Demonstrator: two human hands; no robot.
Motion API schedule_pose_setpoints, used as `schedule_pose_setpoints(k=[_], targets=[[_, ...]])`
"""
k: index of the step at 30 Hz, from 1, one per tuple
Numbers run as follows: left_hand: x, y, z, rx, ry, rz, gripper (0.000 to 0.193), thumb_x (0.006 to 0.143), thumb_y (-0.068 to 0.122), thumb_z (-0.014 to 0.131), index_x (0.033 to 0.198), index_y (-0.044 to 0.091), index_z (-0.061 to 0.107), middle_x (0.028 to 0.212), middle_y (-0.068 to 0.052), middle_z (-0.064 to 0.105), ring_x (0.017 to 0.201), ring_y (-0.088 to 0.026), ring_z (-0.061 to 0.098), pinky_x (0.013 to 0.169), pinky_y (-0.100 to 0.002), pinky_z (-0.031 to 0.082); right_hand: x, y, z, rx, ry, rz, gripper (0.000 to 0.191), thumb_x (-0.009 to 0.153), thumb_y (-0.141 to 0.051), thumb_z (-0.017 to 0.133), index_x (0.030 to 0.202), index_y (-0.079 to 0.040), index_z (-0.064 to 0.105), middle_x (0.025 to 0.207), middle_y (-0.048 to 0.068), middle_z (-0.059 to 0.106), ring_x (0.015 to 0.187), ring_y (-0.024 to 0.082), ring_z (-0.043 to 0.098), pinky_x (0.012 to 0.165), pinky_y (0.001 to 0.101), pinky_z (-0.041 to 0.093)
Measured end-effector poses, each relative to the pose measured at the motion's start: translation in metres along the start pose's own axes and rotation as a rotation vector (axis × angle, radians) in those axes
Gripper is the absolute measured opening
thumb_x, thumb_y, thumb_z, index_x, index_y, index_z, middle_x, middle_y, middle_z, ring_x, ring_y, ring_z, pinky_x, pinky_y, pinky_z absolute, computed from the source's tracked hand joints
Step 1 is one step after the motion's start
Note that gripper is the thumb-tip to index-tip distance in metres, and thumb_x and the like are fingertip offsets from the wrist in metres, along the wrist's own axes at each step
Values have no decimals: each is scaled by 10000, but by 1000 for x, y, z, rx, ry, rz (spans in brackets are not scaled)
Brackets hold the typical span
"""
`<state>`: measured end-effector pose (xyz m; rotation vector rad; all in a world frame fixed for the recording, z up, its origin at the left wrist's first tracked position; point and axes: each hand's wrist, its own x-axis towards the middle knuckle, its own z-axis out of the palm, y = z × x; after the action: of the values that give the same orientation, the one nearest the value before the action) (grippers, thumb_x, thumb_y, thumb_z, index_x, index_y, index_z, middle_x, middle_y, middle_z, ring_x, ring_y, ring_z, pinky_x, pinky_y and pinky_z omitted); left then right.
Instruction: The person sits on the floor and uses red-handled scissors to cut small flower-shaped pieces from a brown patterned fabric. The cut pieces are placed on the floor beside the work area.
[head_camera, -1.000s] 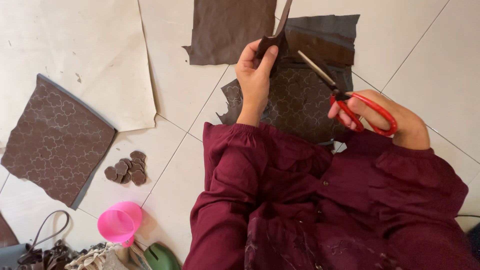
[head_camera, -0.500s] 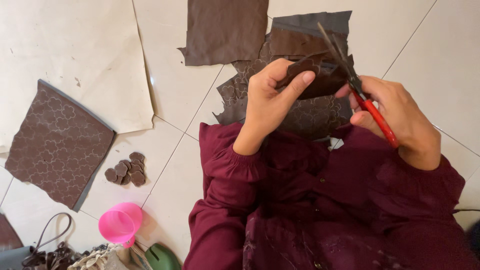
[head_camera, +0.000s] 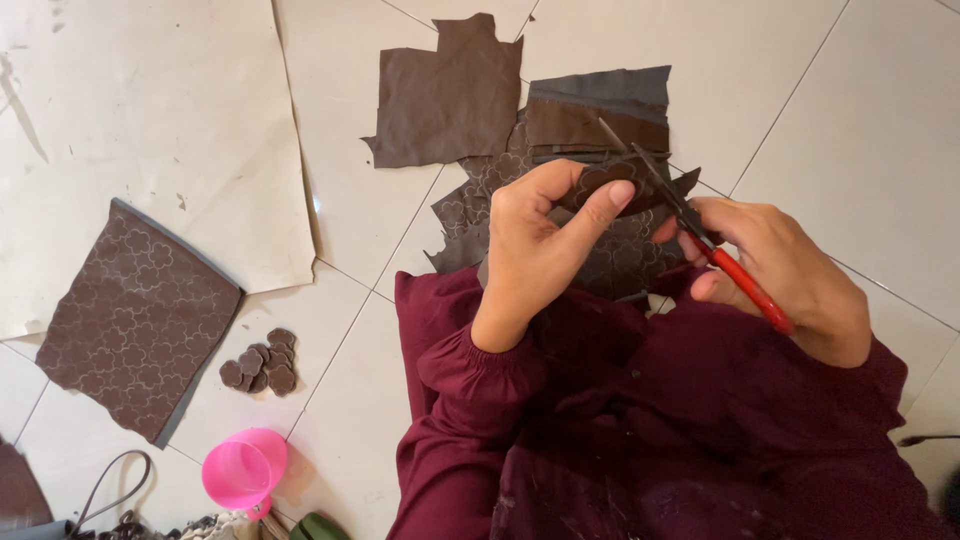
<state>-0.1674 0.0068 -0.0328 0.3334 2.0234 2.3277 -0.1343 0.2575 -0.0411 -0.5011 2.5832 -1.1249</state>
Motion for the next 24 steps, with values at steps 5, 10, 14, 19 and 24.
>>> schedule_pose_setpoints(k=[5,10,14,19,24], targets=[[-8,-13,-4,-82,-12,-54,178,975,159,768,966,-19,753,828,2,728,757,-24,615,667,-187,497,3,-9,0,-33,-63,24,987,646,-930,425,988,-42,687,648,26,573,538,182,548,471,344,429],[-11,-22,-1,-214,-18,-106,180,982,155,760,975,-24,749,852,3,729,775,-29,617,688,-191,505,8,-14,2,19,-92,-9,972,676,-935,447,959,-33,672,667,25,586,586,185,563,486,328,467],[-11,-27,-2,-269,-14,-95,172,993,154,756,970,-17,741,870,11,723,794,-27,606,708,-188,492,9,-9,8,52,-87,11,971,688,-959,407,917,-48,657,655,18,584,571,178,576,489,320,468],[-13,-29,-4,-188,0,-61,165,999,153,759,966,-7,738,852,25,698,789,-20,575,704,-185,464,11,4,18,50,-100,24,1006,640,-1000,342,852,-69,660,574,16,573,456,156,574,414,308,449],[-13,-30,-2,-201,29,-70,166,1000,154,759,958,-5,734,770,37,678,716,0,551,683,-184,445,10,11,26,97,-84,49,986,636,-1003,329,806,-83,644,517,2,550,404,136,549,374,288,430]])
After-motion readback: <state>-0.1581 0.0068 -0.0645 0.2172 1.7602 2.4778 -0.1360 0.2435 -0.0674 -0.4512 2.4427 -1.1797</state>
